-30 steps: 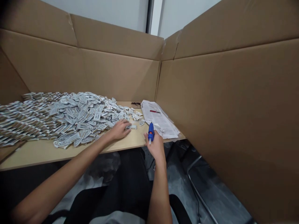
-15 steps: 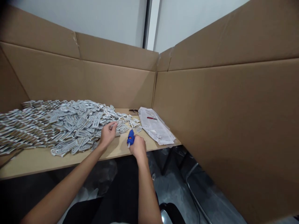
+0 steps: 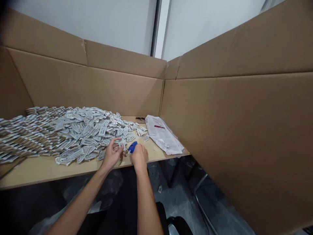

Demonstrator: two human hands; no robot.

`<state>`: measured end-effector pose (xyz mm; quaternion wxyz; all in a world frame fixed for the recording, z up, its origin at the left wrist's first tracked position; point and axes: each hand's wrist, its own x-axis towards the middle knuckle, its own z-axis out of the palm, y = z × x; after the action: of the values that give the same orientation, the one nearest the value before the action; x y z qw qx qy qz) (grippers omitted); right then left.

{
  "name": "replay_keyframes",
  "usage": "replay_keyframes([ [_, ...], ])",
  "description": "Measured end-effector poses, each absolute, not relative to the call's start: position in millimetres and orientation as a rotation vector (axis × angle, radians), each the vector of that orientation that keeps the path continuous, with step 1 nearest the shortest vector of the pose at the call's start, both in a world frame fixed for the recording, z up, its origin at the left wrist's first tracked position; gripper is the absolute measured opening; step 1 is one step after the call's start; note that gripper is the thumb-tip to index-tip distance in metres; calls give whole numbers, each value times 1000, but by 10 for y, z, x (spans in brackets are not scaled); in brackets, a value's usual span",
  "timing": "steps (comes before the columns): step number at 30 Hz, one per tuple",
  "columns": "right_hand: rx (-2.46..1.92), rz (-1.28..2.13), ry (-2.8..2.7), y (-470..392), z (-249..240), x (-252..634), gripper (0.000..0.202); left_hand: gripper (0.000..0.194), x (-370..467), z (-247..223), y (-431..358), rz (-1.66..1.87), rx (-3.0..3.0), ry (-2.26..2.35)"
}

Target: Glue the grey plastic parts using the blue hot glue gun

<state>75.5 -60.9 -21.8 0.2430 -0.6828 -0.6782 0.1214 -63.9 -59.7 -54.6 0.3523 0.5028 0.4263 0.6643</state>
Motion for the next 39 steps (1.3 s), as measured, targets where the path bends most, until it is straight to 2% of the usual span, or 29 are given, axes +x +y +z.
replay_keyframes([
  [2,-1857,324,-1821,-624,-259,806,26,61,-616,-550,-603,1724,1260,1062],
  [4,-1786,339,-1790,-635,-296,874,20,68,-594,-570,-584,1708,1200,1037],
  [9,-1260,605,-1640,-629,-399,1076,15,51,-503,-633,-492,1537,1165,987],
  [14,-977,841,-1432,-603,-488,1129,31,58,-463,-584,-516,1381,1177,894],
  [20,-1002,683,-1490,-633,-479,1100,38,62,-476,-517,-599,1279,1245,857],
  [26,-1042,506,-1653,-671,-471,1111,28,64,-469,-518,-602,1312,1217,858],
  [29,-1048,434,-1707,-676,-470,1120,25,58,-456,-488,-622,1315,1219,861],
  [33,-1062,368,-1759,-688,-453,1101,21,38,-441,-483,-617,1329,1257,859],
  [39,-1086,360,-1680,-734,-401,1086,28,33,-453,-528,-561,1371,1259,907],
])
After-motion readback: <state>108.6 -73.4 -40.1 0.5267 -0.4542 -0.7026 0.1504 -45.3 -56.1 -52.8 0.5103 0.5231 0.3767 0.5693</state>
